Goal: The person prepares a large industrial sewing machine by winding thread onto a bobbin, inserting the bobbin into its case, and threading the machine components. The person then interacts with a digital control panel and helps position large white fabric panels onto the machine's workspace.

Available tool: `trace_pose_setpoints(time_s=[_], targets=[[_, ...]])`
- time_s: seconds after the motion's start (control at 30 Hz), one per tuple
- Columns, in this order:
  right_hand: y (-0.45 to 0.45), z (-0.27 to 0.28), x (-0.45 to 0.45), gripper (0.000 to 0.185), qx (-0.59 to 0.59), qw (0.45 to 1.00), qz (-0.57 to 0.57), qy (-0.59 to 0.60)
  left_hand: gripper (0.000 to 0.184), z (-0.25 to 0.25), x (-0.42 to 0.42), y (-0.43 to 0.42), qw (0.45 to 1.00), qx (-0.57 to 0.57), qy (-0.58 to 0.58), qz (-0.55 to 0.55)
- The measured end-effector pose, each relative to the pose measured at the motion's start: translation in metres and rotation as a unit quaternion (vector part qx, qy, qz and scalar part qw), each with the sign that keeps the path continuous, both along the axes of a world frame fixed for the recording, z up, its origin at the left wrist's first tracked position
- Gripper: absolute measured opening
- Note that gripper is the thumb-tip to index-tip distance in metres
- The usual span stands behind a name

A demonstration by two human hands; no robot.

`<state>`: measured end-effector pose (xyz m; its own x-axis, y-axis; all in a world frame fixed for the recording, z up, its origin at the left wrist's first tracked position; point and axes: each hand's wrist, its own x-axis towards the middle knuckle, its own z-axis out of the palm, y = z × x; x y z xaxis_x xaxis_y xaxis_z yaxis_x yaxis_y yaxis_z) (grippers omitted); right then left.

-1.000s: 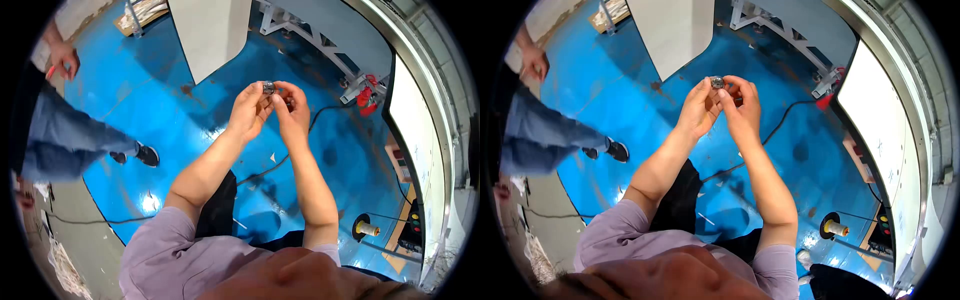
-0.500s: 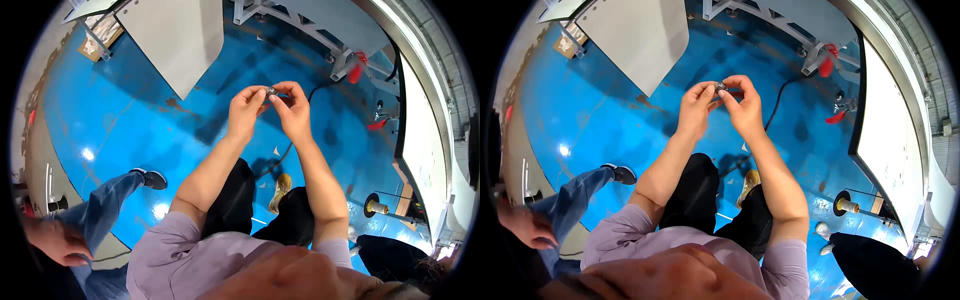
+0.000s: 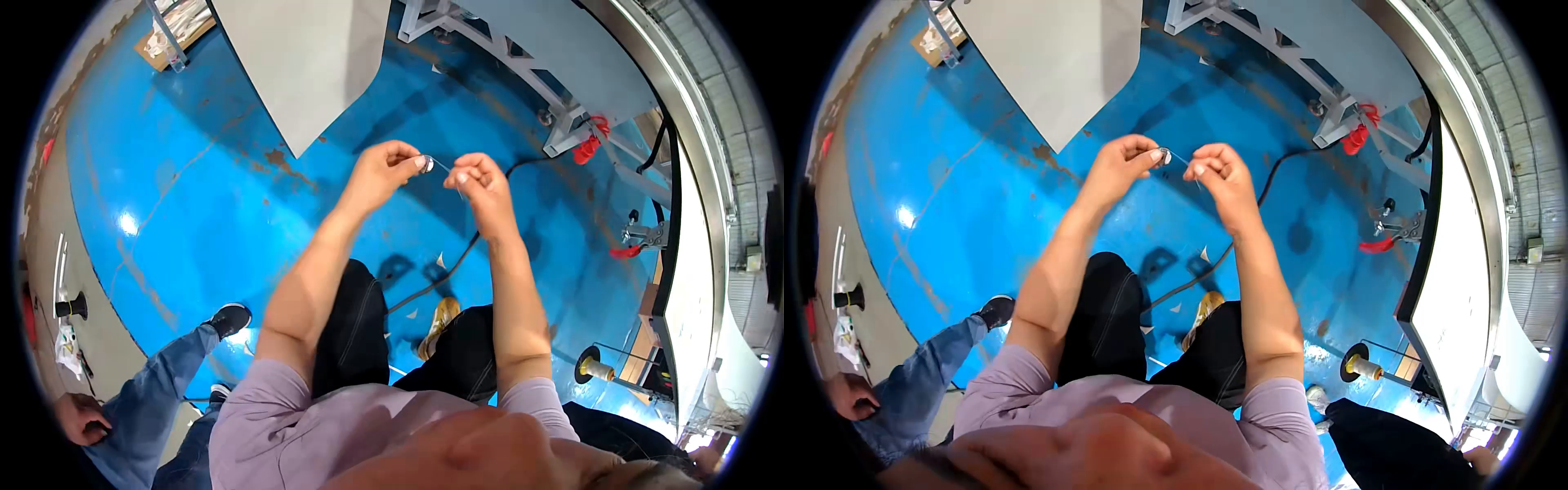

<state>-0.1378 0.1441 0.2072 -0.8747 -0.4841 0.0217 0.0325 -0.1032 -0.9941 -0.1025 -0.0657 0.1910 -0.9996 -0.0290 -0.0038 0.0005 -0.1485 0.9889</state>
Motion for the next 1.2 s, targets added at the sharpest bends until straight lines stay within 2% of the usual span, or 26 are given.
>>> trace_pose_setpoints(time_s=[0.03, 0.07, 0.1, 0.17, 0.2, 0.23, 0.3, 0.47, 0.53, 0.83, 0.97, 1.07, 1.13, 1.2], targets=[[-0.005, 0.012, 0.001, 0.029, -0.053, 0.998, -0.022, 0.032, 0.02, -0.01, 0.004, 0.009, 1.0, 0.003, 0.001, 0.0], [-0.012, 0.024, 0.006, 0.032, -0.113, 0.992, -0.023, 0.041, 0.02, -0.022, 0.011, 0.023, 0.985, 0.154, -0.069, 0.029], [-0.013, 0.022, 0.006, 0.032, -0.105, 0.994, -0.021, 0.035, 0.019, -0.035, 0.021, 0.039, 0.941, 0.302, -0.14, 0.058], [-0.018, 0.017, -0.007, 0.032, 0.013, 0.981, -0.158, 0.114, 0.02, -0.056, 0.036, 0.073, 0.842, 0.489, -0.206, 0.094], [-0.009, -0.016, -0.02, 0.023, 0.123, 0.94, -0.256, 0.19, 0.018, -0.06, 0.042, 0.081, 0.817, 0.511, -0.24, 0.121], [-0.001, -0.026, -0.023, 0.023, 0.127, 0.94, -0.253, 0.189, 0.018, -0.061, 0.043, 0.085, 0.813, 0.515, -0.242, 0.122], [0.008, -0.029, -0.02, 0.016, 0.222, 0.952, -0.19, 0.094, 0.02, -0.059, 0.045, 0.09, 0.806, 0.537, -0.194, 0.154], [-0.01, -0.026, 0.01, 0.018, 0.178, 0.973, -0.128, 0.071, 0.019, -0.049, 0.033, 0.09, 0.814, 0.551, -0.105, 0.151], [-0.012, -0.031, 0.016, 0.019, 0.157, 0.977, -0.12, 0.079, 0.019, -0.049, 0.03, 0.096, 0.825, 0.549, -0.025, 0.129], [-0.005, -0.039, 0.022, 0.018, 0.058, 0.986, -0.118, 0.1, 0.019, -0.056, 0.029, 0.108, 0.859, 0.501, -0.002, 0.107], [-0.003, -0.036, 0.027, 0.02, 0.018, 0.992, -0.117, 0.054, 0.019, -0.055, 0.029, 0.108, 0.863, 0.496, -0.002, 0.1], [-0.004, -0.035, 0.028, 0.019, 0.004, 0.992, -0.12, 0.04, 0.021, -0.05, 0.032, 0.101, 0.89, 0.442, -0.024, 0.109], [-0.006, -0.033, 0.028, 0.018, 0.002, 0.991, -0.124, 0.046, 0.023, -0.048, 0.032, 0.096, 0.925, 0.362, -0.029, 0.116], [-0.01, -0.031, 0.031, 0.017, 0.019, 0.989, -0.138, 0.051, 0.021, -0.043, 0.032, 0.094, 0.931, 0.34, -0.004, 0.132]])
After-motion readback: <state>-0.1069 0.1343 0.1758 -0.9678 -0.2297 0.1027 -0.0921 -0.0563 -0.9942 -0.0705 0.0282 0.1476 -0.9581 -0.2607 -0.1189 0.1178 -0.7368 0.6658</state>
